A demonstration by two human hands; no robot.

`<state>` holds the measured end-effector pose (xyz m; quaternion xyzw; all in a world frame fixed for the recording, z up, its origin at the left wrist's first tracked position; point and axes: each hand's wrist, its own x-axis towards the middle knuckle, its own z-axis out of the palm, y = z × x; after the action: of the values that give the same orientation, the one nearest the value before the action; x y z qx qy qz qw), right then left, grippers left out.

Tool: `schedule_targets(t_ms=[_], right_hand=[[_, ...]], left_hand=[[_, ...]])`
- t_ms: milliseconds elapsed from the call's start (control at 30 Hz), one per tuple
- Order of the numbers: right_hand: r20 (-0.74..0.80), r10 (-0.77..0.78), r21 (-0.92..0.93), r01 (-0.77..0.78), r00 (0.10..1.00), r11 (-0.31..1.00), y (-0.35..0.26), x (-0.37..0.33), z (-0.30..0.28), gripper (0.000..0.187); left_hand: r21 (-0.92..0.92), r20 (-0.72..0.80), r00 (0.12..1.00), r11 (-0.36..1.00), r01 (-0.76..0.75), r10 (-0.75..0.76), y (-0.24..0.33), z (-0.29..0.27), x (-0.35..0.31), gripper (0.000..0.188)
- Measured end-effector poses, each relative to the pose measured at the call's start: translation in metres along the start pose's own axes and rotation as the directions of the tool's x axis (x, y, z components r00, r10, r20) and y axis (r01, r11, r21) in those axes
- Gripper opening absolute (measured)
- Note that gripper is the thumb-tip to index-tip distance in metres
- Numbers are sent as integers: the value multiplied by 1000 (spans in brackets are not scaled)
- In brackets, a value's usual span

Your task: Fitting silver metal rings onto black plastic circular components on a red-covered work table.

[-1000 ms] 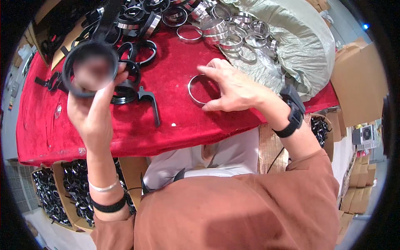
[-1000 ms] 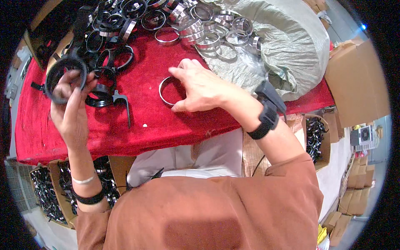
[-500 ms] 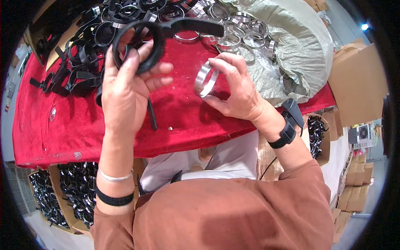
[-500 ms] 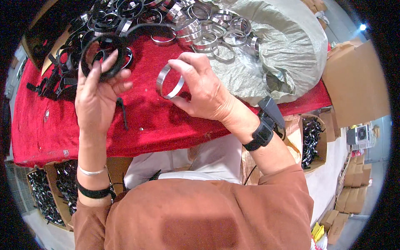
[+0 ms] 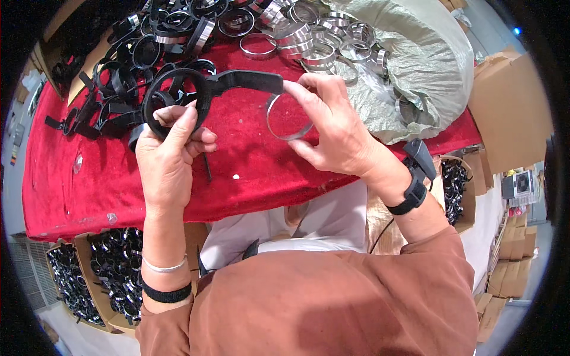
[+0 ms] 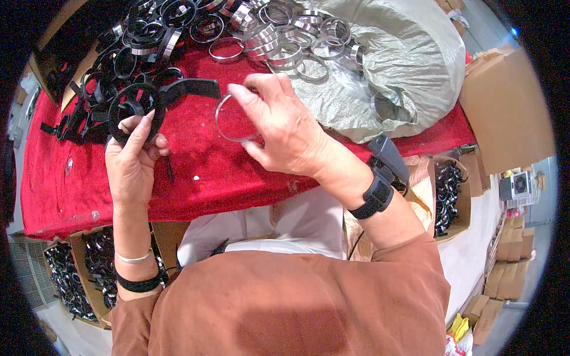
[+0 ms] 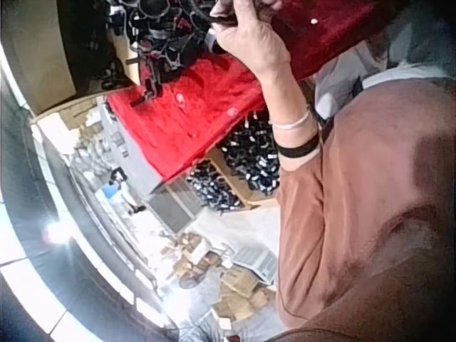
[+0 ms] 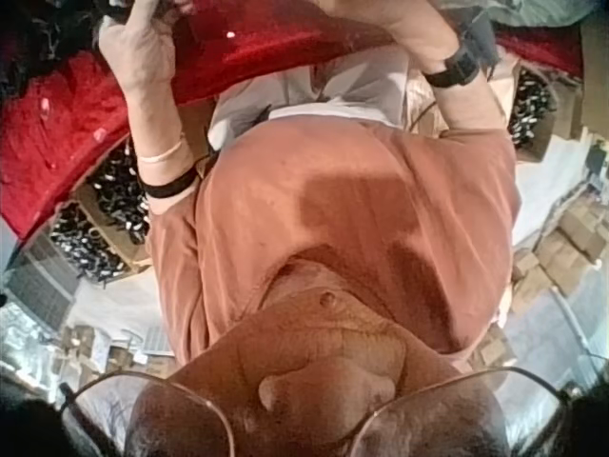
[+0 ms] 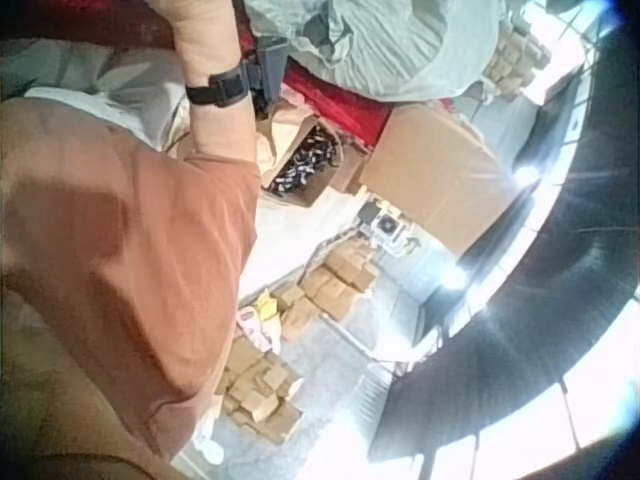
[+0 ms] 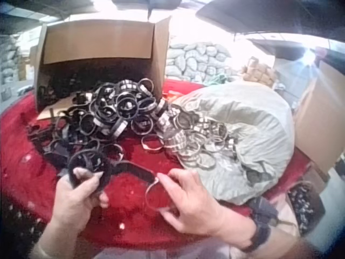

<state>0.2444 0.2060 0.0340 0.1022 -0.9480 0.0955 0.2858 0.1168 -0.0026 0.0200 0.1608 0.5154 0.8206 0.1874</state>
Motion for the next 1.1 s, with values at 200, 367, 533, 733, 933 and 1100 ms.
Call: schedule_targets(t_ms=[200,367,533,733,933,1100], right_hand=[[230,196,79,-219,953,973,15,-8,-1,74],[638,420,672,-733,646,106,-31,15,-37,33],[508,590,703,-698,627,137,-75,-15,-9,26],[157,149,434,-204,976,877,-56,-18,-20,47],[303,137,127,-182,943,975,31,-2,-20,71],[585,36,141,-145,811,979,35,17,-6,74]], left_hand=[[153,50,999,988,-24,16,9,6,-5,10],[184,198,979,980,-81,44,8,12,-14,12],[-159,328,943,980,122,-64,-4,24,-40,57],[-115,245,942,958,264,-230,1,29,-47,34],[-67,336,895,941,332,-292,5,14,-39,34],[19,207,928,950,313,-310,5,16,-43,40]])
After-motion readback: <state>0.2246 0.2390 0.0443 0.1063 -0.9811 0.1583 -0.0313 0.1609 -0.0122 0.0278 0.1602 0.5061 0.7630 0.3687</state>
